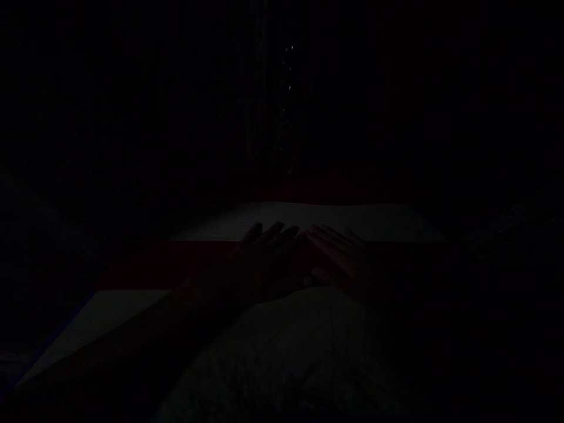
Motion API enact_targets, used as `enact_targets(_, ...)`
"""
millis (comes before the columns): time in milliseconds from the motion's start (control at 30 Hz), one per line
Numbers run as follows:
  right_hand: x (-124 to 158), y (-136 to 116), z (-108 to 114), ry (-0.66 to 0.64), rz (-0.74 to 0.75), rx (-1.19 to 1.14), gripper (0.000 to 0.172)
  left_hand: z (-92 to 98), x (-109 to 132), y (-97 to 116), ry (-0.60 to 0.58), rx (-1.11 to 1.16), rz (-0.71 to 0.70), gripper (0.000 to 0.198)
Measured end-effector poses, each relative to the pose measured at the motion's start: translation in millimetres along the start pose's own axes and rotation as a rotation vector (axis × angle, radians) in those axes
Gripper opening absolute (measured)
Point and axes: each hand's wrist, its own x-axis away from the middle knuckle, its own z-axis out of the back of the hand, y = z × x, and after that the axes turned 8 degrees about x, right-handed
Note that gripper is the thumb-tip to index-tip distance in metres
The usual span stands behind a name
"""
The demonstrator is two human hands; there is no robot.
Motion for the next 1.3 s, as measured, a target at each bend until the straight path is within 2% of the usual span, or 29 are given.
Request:
enact_targets(200,-0.7,-1.2,-1.3,0.062,0.019,0.052,0.068,0.0,1.5,-2.0,0.018,-0.005,-0.019,0.089)
enact_targets(433,-0.4,1.3,-7.1,0.019,0.023,0.052,0.068,0.3,-0.6,-0.2,0.006,-0.04,0.001,0.091)
enact_targets(933,-1.5,2.6,-3.5,-0.013,0.028,0.029,0.069,1.5,-0.7,-0.2,-0.011,-0.043,0.012,0.089)
enact_targets(1133,-1.7,1.4,-1.4,-0.035,0.019,0.007,0.07,-3.5,-1.0,-2.8,0.049,-0.068,-0.009,0.085)
enact_targets(1300,-1.9,1.5,-2.3,-0.005,0.014,0.013,0.069,-0.5,-0.5,-2.3,-0.002,-0.027,-0.011,0.09)
